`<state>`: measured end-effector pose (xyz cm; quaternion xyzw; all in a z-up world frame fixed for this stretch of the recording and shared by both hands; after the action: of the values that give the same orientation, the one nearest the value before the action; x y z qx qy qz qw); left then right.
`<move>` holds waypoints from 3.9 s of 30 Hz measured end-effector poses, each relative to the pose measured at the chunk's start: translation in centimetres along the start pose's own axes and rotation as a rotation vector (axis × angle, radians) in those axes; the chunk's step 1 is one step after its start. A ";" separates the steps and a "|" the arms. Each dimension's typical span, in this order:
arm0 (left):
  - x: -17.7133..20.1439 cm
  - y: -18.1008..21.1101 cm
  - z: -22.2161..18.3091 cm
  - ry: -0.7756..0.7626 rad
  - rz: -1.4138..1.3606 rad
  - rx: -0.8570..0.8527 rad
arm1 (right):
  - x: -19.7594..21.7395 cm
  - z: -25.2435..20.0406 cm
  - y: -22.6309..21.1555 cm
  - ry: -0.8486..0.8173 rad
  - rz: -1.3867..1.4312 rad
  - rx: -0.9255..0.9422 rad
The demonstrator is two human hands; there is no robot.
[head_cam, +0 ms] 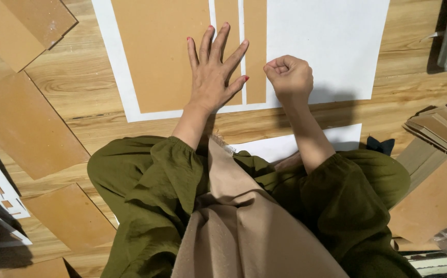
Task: Assembling cardboard components onto adhesive sheets to create packaging or covers, involving precise alignment and placement.
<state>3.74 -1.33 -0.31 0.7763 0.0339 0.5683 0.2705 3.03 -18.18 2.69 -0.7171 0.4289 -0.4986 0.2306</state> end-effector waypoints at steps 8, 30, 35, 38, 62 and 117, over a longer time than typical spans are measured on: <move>0.1 0.1 0.0 -0.022 -0.001 0.006 | 0.1 0.0 -0.2 -0.012 0.002 -0.008; 12.2 -21.3 -4.1 0.781 -0.051 1.057 | -0.1 0.3 0.1 -0.065 0.020 0.080; 13.6 -26.5 -7.5 0.560 -0.164 1.361 | -0.1 0.1 -0.9 -0.065 0.051 -0.017; 13.1 -26.5 -7.9 0.462 -0.163 1.283 | -0.2 0.1 -0.7 -0.075 0.027 -0.032; 5.4 -38.4 -9.1 1.016 -0.783 1.248 | -0.5 1.3 3.8 -0.057 -0.036 -0.215; 16.0 -28.7 -15.4 0.922 -0.295 0.966 | 2.3 -1.9 -2.7 -0.099 0.052 0.025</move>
<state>2.78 34.74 3.52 0.4759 0.5010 0.7191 -0.0736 2.68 -18.50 6.72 -0.7268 0.4289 -0.4616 0.2735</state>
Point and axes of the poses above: each hand's wrist, its own z-axis towards the middle knuckle, its own x-axis out of the back of the hand, y = z × x, the point moved 4 cm from there along z, towards the middle knuckle, and after that the axes turned 6 degrees about -y, right-handed, at the moved point
